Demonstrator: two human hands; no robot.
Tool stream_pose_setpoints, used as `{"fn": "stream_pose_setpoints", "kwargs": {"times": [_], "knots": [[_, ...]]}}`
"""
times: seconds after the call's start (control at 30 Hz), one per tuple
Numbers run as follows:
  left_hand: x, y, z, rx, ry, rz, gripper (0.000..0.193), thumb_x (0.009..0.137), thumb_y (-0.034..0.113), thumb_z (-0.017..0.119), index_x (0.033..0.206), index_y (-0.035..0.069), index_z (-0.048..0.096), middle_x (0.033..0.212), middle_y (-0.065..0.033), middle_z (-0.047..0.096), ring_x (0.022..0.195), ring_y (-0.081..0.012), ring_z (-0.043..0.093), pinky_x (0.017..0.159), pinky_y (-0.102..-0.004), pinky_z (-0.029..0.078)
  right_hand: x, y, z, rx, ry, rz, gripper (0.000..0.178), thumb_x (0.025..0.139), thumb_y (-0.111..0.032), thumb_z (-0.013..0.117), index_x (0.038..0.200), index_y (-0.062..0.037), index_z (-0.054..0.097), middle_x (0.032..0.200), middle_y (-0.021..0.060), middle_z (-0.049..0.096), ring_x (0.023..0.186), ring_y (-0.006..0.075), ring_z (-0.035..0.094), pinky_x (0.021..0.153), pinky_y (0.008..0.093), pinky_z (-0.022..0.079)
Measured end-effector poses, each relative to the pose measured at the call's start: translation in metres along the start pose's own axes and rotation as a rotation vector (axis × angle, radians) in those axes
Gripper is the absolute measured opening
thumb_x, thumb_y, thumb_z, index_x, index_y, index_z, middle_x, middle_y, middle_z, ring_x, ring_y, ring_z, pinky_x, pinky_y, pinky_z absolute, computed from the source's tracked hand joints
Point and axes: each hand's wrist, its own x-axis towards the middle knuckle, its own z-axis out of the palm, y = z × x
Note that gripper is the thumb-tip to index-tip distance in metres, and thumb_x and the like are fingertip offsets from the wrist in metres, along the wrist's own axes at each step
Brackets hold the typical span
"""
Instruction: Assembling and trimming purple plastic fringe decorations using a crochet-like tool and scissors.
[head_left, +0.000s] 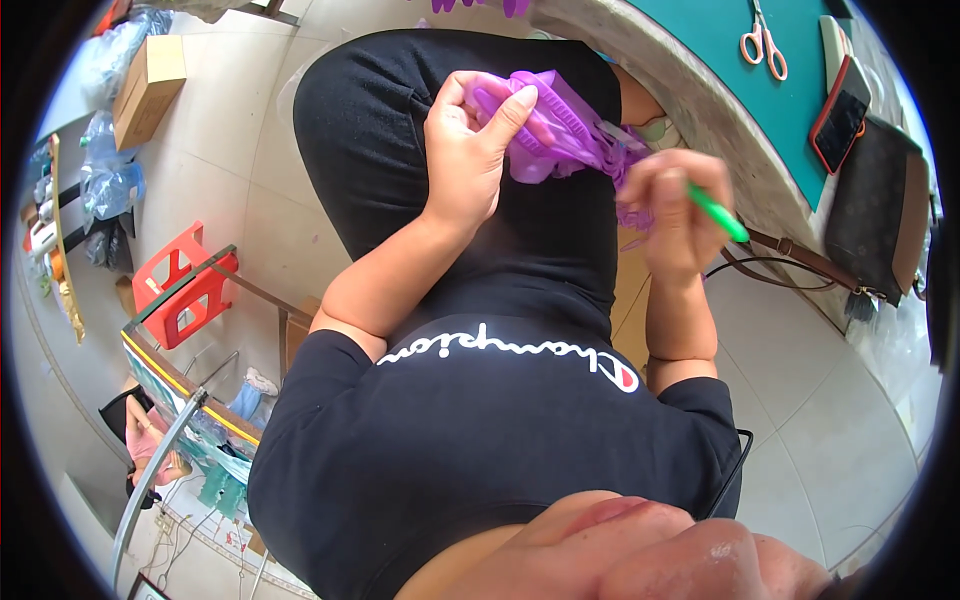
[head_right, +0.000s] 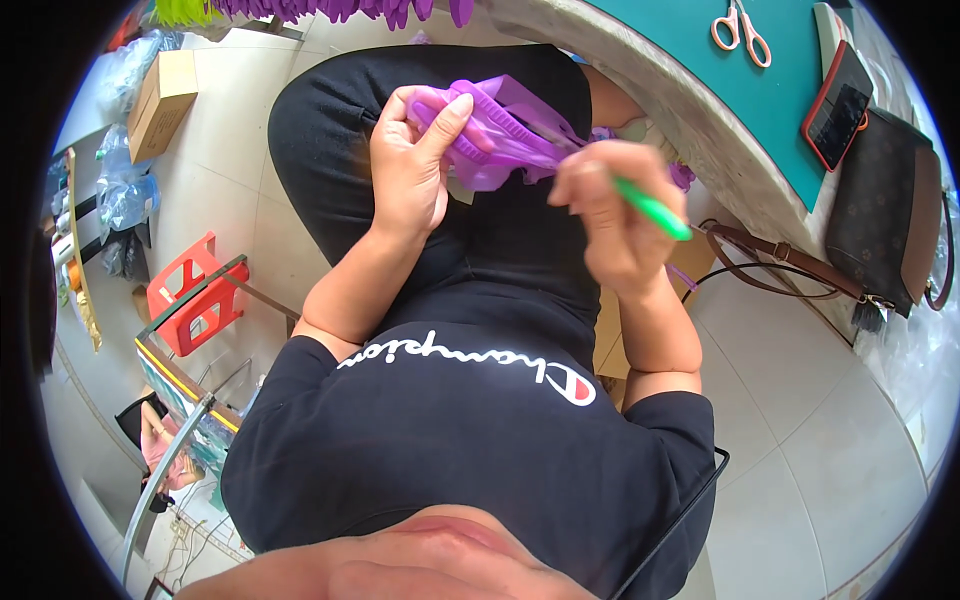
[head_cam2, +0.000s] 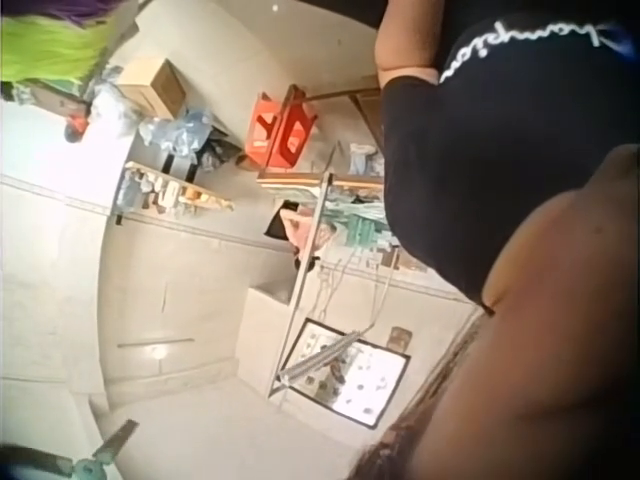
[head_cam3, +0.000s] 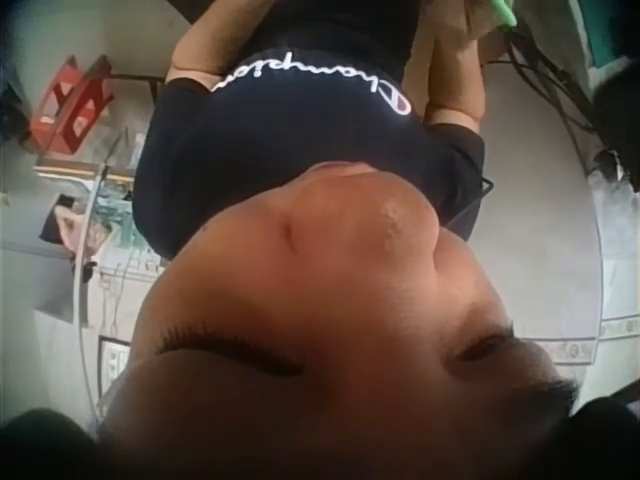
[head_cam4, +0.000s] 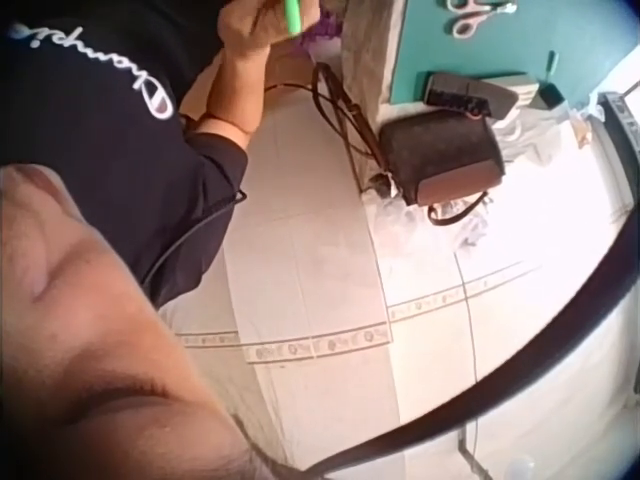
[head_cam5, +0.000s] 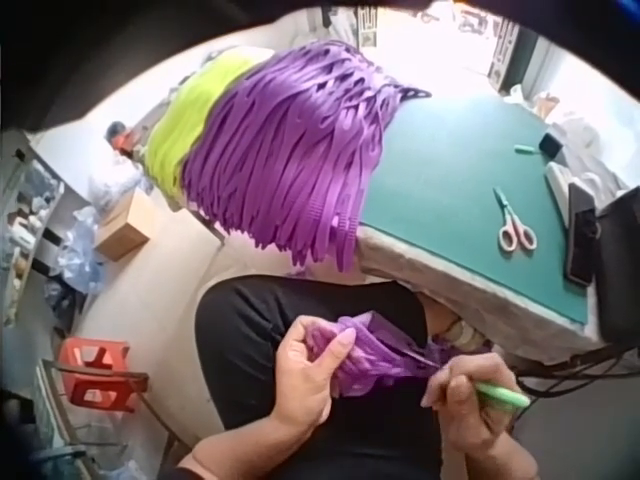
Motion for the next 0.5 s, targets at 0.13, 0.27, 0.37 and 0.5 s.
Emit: {"fn": "stream_pose_setpoints", "kwargs": {"times": [0.13,0.27,0.37,0.5], "knots": [[-0.001,-0.004,0.004,-0.089,-0.022,-0.113,0.017,0.088,0.004,0.065,0.095,0.003,0.049,0.083,-0.0079,0.063,0.071,-0.0139,0.065,0.068,-0.0269,0.055,0.026,0.022,0.01,-0.304,0.015,0.058,0.009,0.093,-0.004,0.057,0.097,-0.0003,0.05,0.083,0.0098,0.064,0.077,0.0144,0.062,0.07,0.0253,0.05],[-0.004,-0.003,0.002,0.123,-0.086,-0.017,0.022,0.085,0.003,0.069,0.098,0.003,0.051,0.087,-0.0054,0.064,0.079,-0.0093,0.063,0.072,-0.0229,0.052,0.023,0.027,0.014,-0.028,-0.041,0.215,0.015,0.087,0.005,0.059,0.092,-0.004,0.048,0.084,0.0083,0.061,0.075,0.0121,0.058,0.068,0.0233,0.047],[-0.008,-0.014,-0.005,0.364,-0.09,0.121,0.023,0.082,-0.002,0.069,0.099,0.002,0.054,0.09,-0.0044,0.065,0.081,-0.0077,0.062,0.073,-0.0209,0.05,0.021,0.013,0.002,0.48,-0.073,0.223,0.018,0.088,-0.001,0.057,0.087,-0.0103,0.042,0.081,0.0066,0.056,0.077,0.015,0.05,0.073,0.0286,0.042],[-0.001,-0.023,-0.011,0.383,-0.011,0.116,0.017,0.084,-0.002,0.067,0.096,0.002,0.056,0.091,-0.0064,0.065,0.083,-0.0105,0.063,0.075,-0.0242,0.051,0.018,0.013,-0.013,0.572,-0.074,0.132,0.02,0.09,-0.006,0.06,0.088,-0.0122,0.041,0.081,0.0058,0.055,0.082,0.0177,0.049,0.081,0.0327,0.038]]}}
